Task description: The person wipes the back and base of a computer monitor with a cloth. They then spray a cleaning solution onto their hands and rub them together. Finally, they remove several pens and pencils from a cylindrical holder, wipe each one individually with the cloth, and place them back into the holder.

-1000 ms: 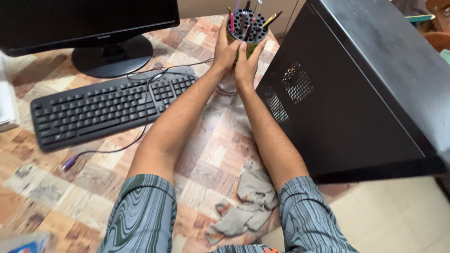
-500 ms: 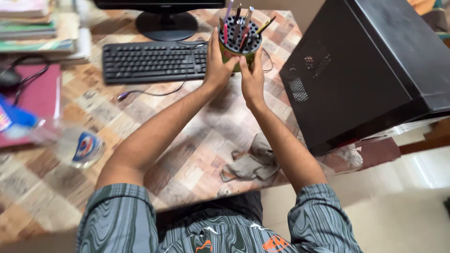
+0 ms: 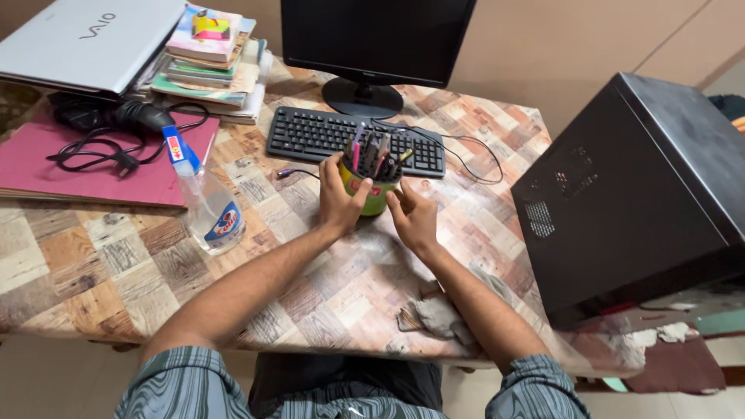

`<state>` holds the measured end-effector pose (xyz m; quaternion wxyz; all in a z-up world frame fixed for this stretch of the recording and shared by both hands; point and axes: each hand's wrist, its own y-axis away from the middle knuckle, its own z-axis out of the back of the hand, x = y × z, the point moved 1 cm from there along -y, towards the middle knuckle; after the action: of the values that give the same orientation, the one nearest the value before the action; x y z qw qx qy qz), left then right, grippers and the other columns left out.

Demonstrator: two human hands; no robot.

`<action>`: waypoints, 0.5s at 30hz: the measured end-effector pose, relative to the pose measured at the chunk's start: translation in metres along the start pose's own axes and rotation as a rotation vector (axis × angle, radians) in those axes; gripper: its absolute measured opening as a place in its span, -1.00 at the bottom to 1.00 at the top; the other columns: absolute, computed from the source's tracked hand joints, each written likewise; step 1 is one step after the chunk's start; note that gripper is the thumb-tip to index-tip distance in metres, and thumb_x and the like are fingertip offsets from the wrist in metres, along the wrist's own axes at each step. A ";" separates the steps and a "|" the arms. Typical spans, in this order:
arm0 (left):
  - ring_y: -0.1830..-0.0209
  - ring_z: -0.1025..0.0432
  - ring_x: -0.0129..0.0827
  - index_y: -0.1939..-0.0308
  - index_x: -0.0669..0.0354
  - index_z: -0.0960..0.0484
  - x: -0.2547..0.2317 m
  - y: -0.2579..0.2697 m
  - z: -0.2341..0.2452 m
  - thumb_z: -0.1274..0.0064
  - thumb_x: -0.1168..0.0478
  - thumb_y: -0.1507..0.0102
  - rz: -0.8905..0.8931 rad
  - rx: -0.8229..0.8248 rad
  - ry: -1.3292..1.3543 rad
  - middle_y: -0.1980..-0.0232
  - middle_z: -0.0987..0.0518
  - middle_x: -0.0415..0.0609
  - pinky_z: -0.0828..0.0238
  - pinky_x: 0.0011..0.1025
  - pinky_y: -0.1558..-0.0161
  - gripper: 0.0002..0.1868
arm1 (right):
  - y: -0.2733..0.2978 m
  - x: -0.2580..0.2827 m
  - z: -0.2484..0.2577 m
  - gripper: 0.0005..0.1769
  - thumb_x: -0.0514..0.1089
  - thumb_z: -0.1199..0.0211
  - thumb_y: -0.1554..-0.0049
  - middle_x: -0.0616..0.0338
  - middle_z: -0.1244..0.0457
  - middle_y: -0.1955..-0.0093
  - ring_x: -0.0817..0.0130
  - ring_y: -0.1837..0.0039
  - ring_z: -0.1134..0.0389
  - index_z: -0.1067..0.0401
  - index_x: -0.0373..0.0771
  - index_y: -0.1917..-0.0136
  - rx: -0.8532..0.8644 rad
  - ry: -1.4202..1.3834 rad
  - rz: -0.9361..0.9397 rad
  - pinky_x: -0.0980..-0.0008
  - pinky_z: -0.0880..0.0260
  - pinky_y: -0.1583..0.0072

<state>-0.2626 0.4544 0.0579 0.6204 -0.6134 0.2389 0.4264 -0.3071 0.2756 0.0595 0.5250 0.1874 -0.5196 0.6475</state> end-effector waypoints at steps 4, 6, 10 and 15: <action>-0.12 -0.34 -0.04 -0.10 0.27 -0.33 0.013 0.011 0.007 -0.20 0.06 -0.21 -0.031 -0.050 -0.042 -0.06 -0.35 0.13 -0.30 -0.13 -0.22 -0.46 | 0.009 0.010 0.004 -0.50 -0.15 -0.29 -0.24 -0.04 -0.47 0.06 0.44 0.07 -0.52 -0.38 -0.36 -0.40 0.068 0.013 0.070 0.43 -0.54 0.03; -0.06 -0.33 -0.04 -0.08 0.27 -0.31 0.016 0.019 0.010 -0.20 0.07 -0.16 0.020 -0.031 -0.067 -0.01 -0.33 0.13 -0.30 -0.13 -0.13 -0.44 | 0.008 0.013 0.009 -0.48 -0.17 -0.29 -0.22 -0.07 -0.47 0.07 0.37 0.08 -0.53 -0.36 -0.36 -0.42 0.099 0.045 0.107 0.41 -0.55 0.03; -0.12 -0.33 -0.03 -0.11 0.28 -0.30 0.017 0.023 0.014 -0.20 0.11 -0.18 -0.092 0.041 -0.047 -0.06 -0.31 0.15 -0.33 -0.14 -0.17 -0.44 | 0.011 0.014 0.013 -0.49 -0.20 -0.28 -0.22 -0.13 -0.46 0.04 0.28 0.15 -0.55 -0.39 -0.32 -0.42 0.119 0.184 0.094 0.37 -0.54 0.08; -0.21 -0.30 0.01 -0.20 0.30 -0.27 0.023 0.018 0.017 -0.21 0.13 -0.19 -0.168 0.063 -0.038 -0.15 -0.29 0.19 -0.29 -0.10 -0.27 -0.38 | 0.016 0.014 0.012 -0.41 -0.21 -0.28 -0.24 -0.12 -0.45 -0.03 0.24 0.00 -0.56 -0.26 -0.36 -0.49 0.159 0.139 0.167 0.36 -0.59 0.00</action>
<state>-0.2688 0.4741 0.0310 0.6773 -0.6035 0.1879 0.3765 -0.3298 0.2740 0.0677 0.4878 0.1391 -0.4428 0.7393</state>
